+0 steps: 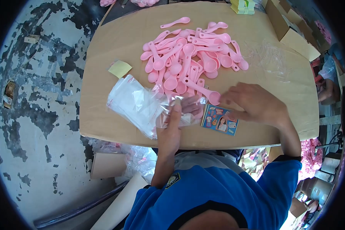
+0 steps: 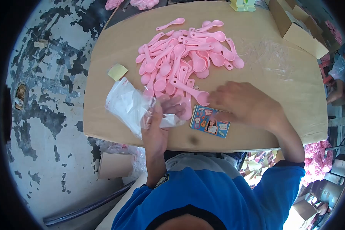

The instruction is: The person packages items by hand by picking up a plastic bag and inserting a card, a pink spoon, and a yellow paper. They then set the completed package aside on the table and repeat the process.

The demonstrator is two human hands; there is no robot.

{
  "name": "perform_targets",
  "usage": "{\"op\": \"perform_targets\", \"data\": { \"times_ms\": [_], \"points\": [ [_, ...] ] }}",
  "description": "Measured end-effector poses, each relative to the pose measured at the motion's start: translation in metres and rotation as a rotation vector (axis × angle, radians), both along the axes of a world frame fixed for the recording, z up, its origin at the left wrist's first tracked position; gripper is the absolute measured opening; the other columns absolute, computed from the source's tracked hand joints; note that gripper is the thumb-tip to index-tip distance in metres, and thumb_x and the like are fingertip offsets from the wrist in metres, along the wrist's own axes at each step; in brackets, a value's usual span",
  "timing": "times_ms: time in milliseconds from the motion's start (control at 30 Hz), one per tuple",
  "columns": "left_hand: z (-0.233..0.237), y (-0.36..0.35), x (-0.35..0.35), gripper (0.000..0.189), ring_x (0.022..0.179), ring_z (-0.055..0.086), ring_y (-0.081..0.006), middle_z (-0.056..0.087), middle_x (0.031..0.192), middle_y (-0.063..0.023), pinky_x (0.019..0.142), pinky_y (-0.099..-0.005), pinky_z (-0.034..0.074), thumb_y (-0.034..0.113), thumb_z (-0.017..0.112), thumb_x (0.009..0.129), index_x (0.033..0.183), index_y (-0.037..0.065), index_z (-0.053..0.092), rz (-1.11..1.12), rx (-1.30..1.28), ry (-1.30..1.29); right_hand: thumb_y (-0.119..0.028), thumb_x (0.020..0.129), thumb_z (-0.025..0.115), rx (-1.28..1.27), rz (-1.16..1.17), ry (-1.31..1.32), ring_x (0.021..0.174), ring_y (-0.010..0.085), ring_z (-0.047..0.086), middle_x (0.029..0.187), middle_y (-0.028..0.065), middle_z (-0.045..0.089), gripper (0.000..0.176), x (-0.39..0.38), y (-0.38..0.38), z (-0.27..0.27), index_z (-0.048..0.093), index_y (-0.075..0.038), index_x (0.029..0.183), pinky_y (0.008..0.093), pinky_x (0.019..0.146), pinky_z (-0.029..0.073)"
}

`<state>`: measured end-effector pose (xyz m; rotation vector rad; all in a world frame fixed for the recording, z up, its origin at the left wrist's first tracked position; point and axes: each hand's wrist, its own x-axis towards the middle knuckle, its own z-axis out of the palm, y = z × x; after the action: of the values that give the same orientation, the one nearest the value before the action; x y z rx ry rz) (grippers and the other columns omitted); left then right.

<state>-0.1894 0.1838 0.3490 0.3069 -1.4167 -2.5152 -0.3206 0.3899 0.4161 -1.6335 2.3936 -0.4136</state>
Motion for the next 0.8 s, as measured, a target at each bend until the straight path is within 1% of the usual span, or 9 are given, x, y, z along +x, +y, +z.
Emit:
{"op": "perform_targets", "data": {
  "times_ms": [33,100,133,200,333,500,600,700,800],
  "points": [
    [0.009,0.000,-0.002,0.035,0.102,0.063,-0.0215,0.064,0.110,-0.0145,0.090,-0.0340,0.051,0.011,0.054,0.097,0.129,-0.004,0.049,0.026,0.084,0.068,-0.024,0.083,0.070,0.052,-0.039,-0.051,0.084,0.0299,0.062,0.089,0.0108,0.064,0.031,0.000,0.004,-0.004,0.062,-0.007,0.108,0.0403,0.077,0.049],
    [0.014,-0.001,-0.004,0.036,0.100,0.064,-0.0243,0.065,0.108,-0.0167,0.088,-0.0364,0.053,0.011,0.056,0.096,0.127,-0.006,0.050,0.093,-0.020,0.093,-0.031,0.079,0.073,0.154,-0.113,-0.146,0.084,0.0292,0.061,0.087,0.0086,0.062,0.038,0.002,0.006,-0.012,0.061,-0.008,0.106,0.0413,0.077,0.047],
    [0.015,-0.001,-0.006,0.036,0.098,0.065,-0.0257,0.065,0.107,-0.0179,0.087,-0.0376,0.053,0.010,0.057,0.095,0.126,-0.007,0.050,0.125,-0.073,0.107,-0.030,0.080,0.073,0.180,-0.113,-0.178,0.085,0.0289,0.061,0.087,0.0089,0.063,0.035,0.000,0.002,-0.011,0.061,-0.008,0.104,0.0412,0.077,0.047],
    [0.015,0.002,-0.007,0.034,0.094,0.066,-0.0236,0.066,0.104,-0.0167,0.085,-0.0349,0.053,0.011,0.058,0.095,0.124,-0.006,0.052,0.202,-0.102,0.123,-0.028,0.082,0.071,0.232,-0.126,-0.251,0.088,0.0283,0.063,0.087,0.0093,0.064,0.029,-0.001,-0.008,-0.008,0.061,-0.007,0.099,0.0410,0.078,0.048],
    [-0.001,-0.001,-0.007,0.030,0.087,0.066,-0.0182,0.068,0.101,-0.0137,0.079,-0.0288,0.052,0.012,0.061,0.094,0.119,-0.004,0.056,0.326,-0.122,0.117,-0.028,0.081,0.072,0.249,-0.165,-0.288,0.083,0.0297,0.063,0.082,0.0095,0.064,0.027,-0.006,-0.009,-0.003,0.058,-0.005,0.088,0.0420,0.072,0.047],
    [0.008,-0.004,-0.009,0.028,0.088,0.065,-0.0135,0.069,0.097,-0.0100,0.079,-0.0249,0.049,0.014,0.063,0.093,0.115,-0.002,0.058,0.314,-0.110,0.134,-0.027,0.082,0.071,0.230,-0.173,-0.290,0.080,0.0314,0.062,0.078,0.0119,0.063,0.027,-0.010,-0.012,-0.004,0.056,-0.004,0.083,0.0434,0.069,0.045],
    [0.004,-0.006,-0.010,0.027,0.090,0.064,-0.0133,0.068,0.099,-0.0097,0.082,-0.0256,0.049,0.013,0.063,0.093,0.114,-0.002,0.058,0.287,-0.101,0.163,-0.023,0.085,0.068,0.167,-0.213,-0.289,0.078,0.0337,0.061,0.075,0.0140,0.061,0.022,-0.008,-0.014,-0.006,0.057,-0.004,0.086,0.0433,0.070,0.046],
    [0.004,-0.004,-0.010,0.026,0.092,0.064,-0.0142,0.067,0.102,-0.0105,0.085,-0.0267,0.049,0.012,0.062,0.093,0.115,-0.003,0.058,0.309,-0.092,0.152,-0.018,0.088,0.064,-0.061,-0.189,-0.179,0.073,0.0350,0.061,0.076,0.0159,0.062,0.016,-0.007,-0.015,-0.010,0.059,-0.003,0.091,0.0426,0.069,0.047],
    [0.004,-0.001,-0.011,0.028,0.094,0.064,-0.0152,0.066,0.106,-0.0114,0.087,-0.0273,0.049,0.010,0.063,0.093,0.117,-0.003,0.058,0.334,-0.106,0.134,-0.013,0.089,0.063,-0.259,-0.236,-0.314,0.066,0.0310,0.061,0.076,0.0165,0.062,0.014,-0.006,-0.021,-0.006,0.060,0.000,0.093,0.0374,0.059,0.048]
  ]
}}
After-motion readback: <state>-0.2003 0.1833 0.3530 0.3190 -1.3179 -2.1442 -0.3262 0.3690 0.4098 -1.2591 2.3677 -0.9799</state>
